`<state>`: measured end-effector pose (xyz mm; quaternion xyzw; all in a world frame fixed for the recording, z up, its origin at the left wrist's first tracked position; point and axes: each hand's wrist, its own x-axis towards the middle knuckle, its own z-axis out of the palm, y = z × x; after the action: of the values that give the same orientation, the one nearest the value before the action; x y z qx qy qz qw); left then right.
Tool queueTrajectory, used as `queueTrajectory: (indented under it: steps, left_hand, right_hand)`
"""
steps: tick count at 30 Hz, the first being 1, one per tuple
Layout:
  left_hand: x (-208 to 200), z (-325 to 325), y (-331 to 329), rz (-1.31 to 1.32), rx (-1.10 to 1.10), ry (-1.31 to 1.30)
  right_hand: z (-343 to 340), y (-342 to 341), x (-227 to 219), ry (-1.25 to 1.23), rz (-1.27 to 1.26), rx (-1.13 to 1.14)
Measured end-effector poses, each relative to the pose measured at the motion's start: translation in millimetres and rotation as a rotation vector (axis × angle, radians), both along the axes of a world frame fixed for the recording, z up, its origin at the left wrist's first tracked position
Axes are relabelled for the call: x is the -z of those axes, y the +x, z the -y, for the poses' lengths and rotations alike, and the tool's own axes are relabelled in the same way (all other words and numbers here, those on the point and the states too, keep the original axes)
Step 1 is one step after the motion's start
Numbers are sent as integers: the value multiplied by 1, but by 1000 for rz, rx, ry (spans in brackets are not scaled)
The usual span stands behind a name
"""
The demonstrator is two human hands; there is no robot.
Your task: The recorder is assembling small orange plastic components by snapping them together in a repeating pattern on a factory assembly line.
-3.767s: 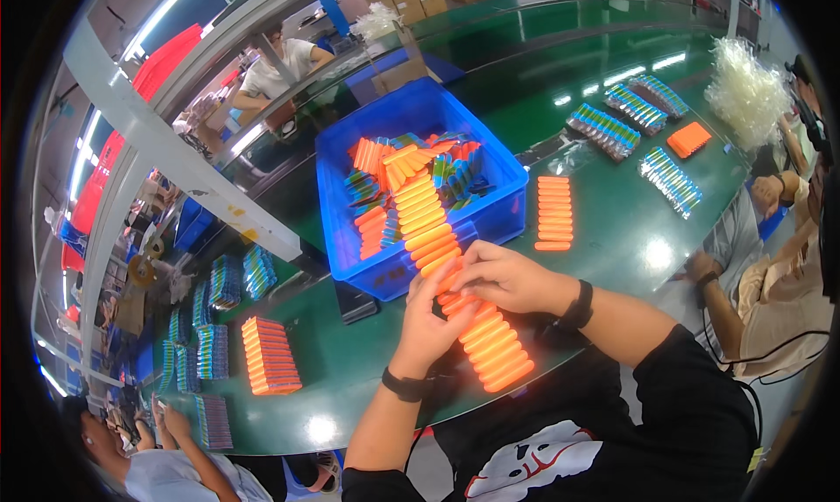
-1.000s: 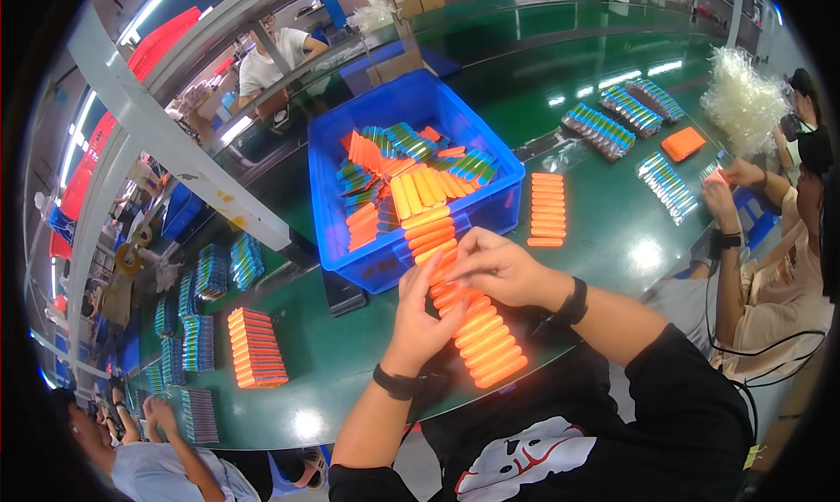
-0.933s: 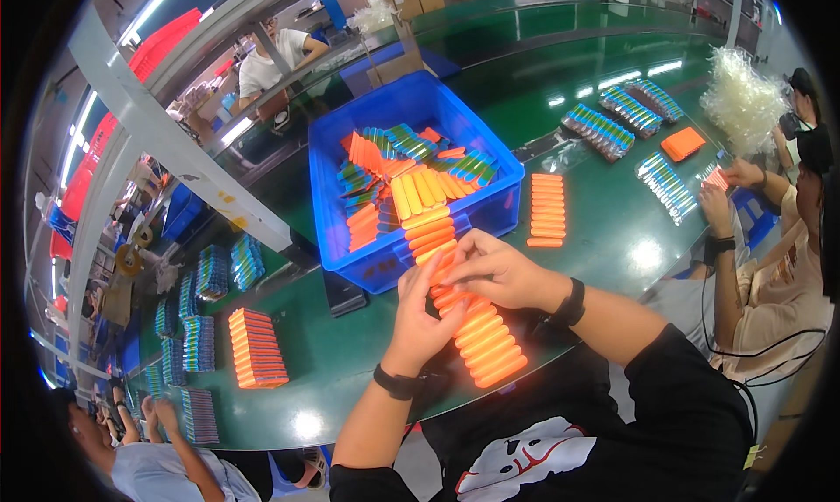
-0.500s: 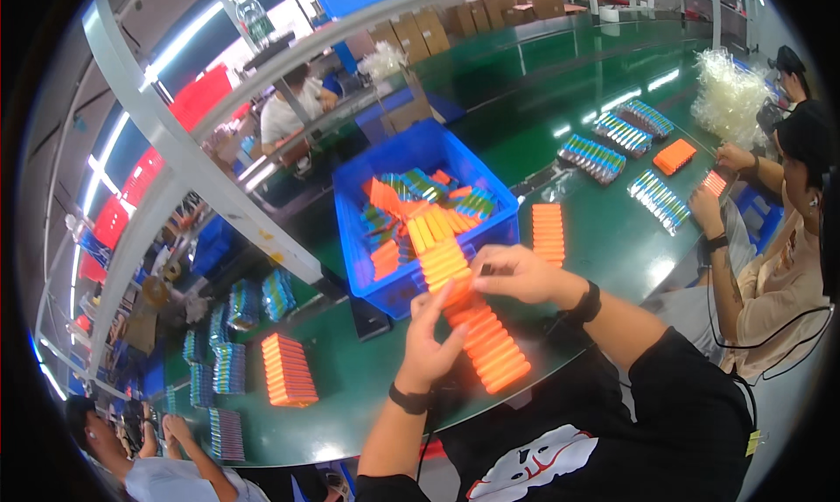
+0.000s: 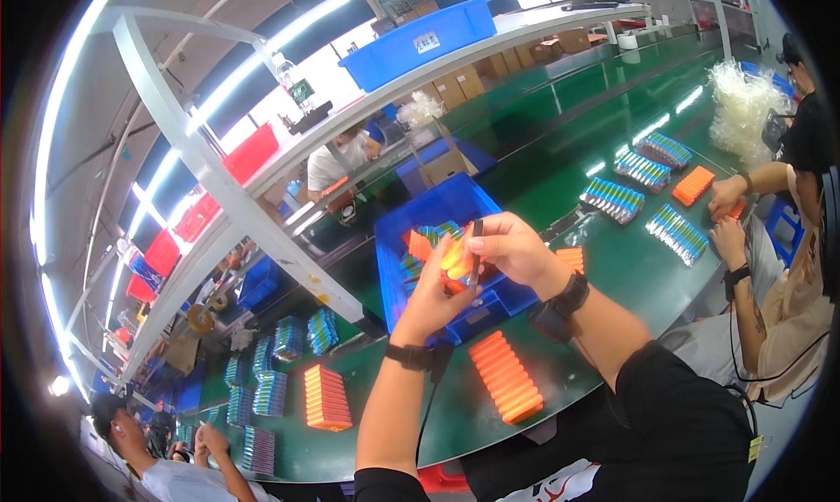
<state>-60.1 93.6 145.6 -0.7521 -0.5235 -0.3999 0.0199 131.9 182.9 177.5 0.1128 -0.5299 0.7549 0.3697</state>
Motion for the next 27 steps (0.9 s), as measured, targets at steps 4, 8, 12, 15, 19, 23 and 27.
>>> queueTrajectory:
  steps: [4, 8, 12, 15, 19, 23, 27]
  left_hand:
    - [-13, -27, -3, 512, 131, -367]
    - [-37, -30, -41, 680, 111, -295]
    - [-48, -46, -30, 511, -159, -121]
    - [-72, -53, -39, 335, -290, 144]
    - [-117, -66, -34, 308, -344, 291]
    - [-130, -70, -5, 115, -317, 358]
    - [-100, -66, 21, -48, -245, 175]
  right_hand:
    - [-22, 5, 10, 42, -51, 80]
    - [-35, 23, -1, -130, -235, -3]
    - [-43, 33, -2, -45, -290, 15]
    - [-35, 39, -13, 74, -151, 108]
    - [-31, 41, -14, 56, -64, 61]
    - [-29, 40, -15, 58, -207, 100]
    - [-29, 26, -7, -256, -382, -139]
